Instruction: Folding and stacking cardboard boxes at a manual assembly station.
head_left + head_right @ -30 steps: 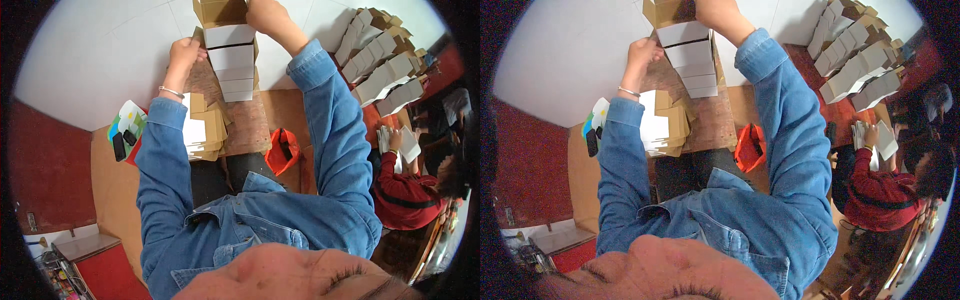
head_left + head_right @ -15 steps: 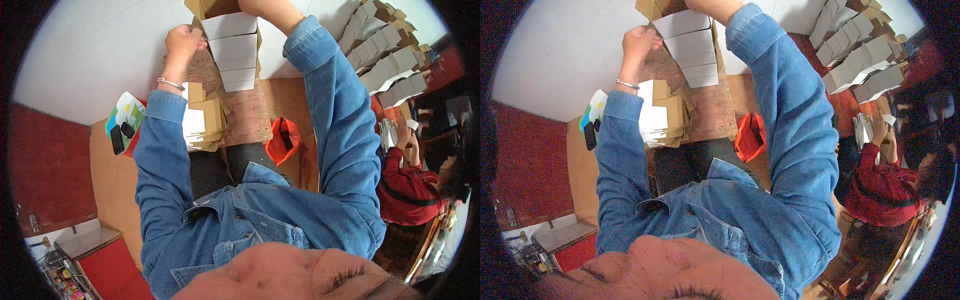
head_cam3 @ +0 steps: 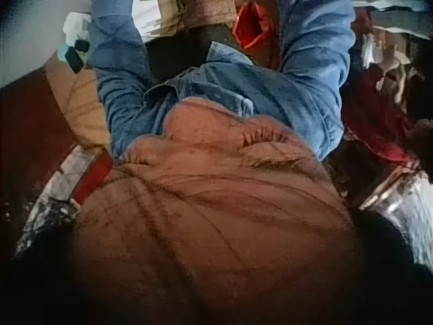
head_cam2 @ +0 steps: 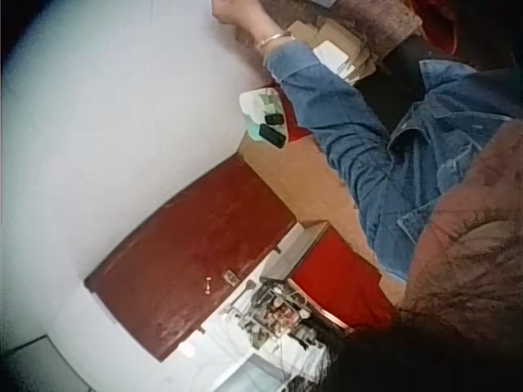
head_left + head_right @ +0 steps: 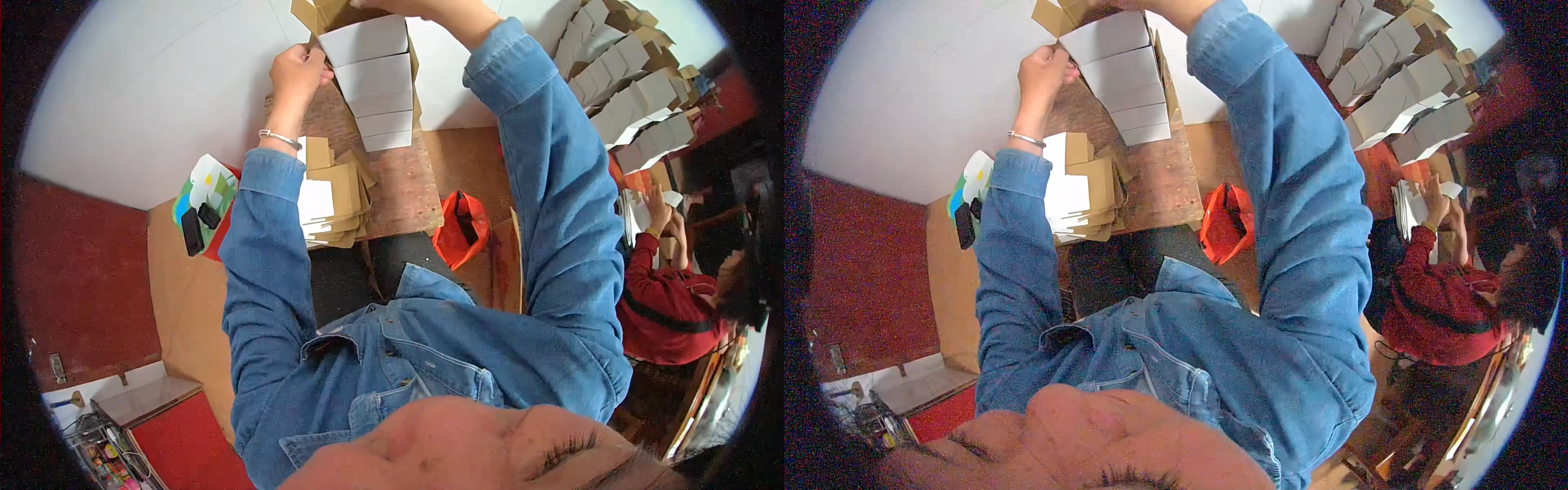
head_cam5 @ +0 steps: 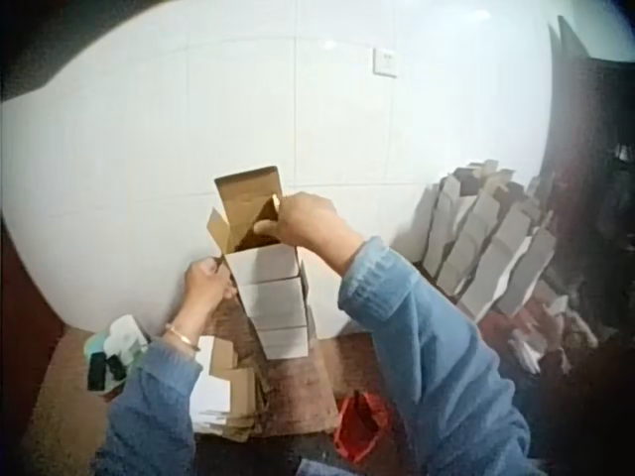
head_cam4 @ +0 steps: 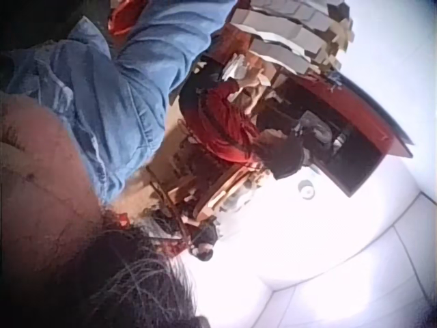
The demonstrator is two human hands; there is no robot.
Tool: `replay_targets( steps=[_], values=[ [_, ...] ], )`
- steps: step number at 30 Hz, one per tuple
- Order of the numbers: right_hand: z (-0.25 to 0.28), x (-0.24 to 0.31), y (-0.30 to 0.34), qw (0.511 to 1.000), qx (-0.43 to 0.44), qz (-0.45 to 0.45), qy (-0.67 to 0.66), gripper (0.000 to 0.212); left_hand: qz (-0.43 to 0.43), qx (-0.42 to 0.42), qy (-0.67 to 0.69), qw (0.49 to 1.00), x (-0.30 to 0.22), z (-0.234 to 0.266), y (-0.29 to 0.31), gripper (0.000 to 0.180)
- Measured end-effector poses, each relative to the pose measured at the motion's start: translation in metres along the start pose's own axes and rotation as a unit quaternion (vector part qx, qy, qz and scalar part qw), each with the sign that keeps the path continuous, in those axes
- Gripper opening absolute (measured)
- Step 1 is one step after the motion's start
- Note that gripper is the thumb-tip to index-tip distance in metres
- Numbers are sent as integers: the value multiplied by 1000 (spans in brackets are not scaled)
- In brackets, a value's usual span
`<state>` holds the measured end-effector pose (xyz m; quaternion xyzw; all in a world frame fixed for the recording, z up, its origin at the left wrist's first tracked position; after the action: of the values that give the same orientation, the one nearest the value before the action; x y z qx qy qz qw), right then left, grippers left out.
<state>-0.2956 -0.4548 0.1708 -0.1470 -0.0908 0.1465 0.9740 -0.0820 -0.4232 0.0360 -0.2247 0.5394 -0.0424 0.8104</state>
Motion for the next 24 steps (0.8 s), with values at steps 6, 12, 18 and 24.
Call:
replay_targets(
  steps=[6, 12, 18, 24],
  values=[
    [6, -16, 5, 981, -190, 22, 0, 53, -33, -27, 19, 999, 3, -5, -2, 35],
    [15, -15, 51, 961, -245, 63, -114, 36, 6, -33, 47, 998, -7, 20, 18, 38],
    [-75, -15, 156, 957, -40, 113, -265, 23, -20, 17, -151, 988, 61, 123, 84, 40],
    [-214, 12, 209, 931, 153, 76, -324, 31, 27, 224, -301, 927, 123, 148, 169, 57]
  ],
)
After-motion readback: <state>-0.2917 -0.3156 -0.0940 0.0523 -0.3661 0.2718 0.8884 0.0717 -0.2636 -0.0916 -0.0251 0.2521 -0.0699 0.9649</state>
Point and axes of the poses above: each hand's wrist, its own y-axis away from the middle knuckle, its own z-axis out of the back of the hand, x = y × z, the point moved 1 cm from there along -y, towards the middle knuckle, and after that the axes turned 12 degrees about -z, right-handed, at the moved point
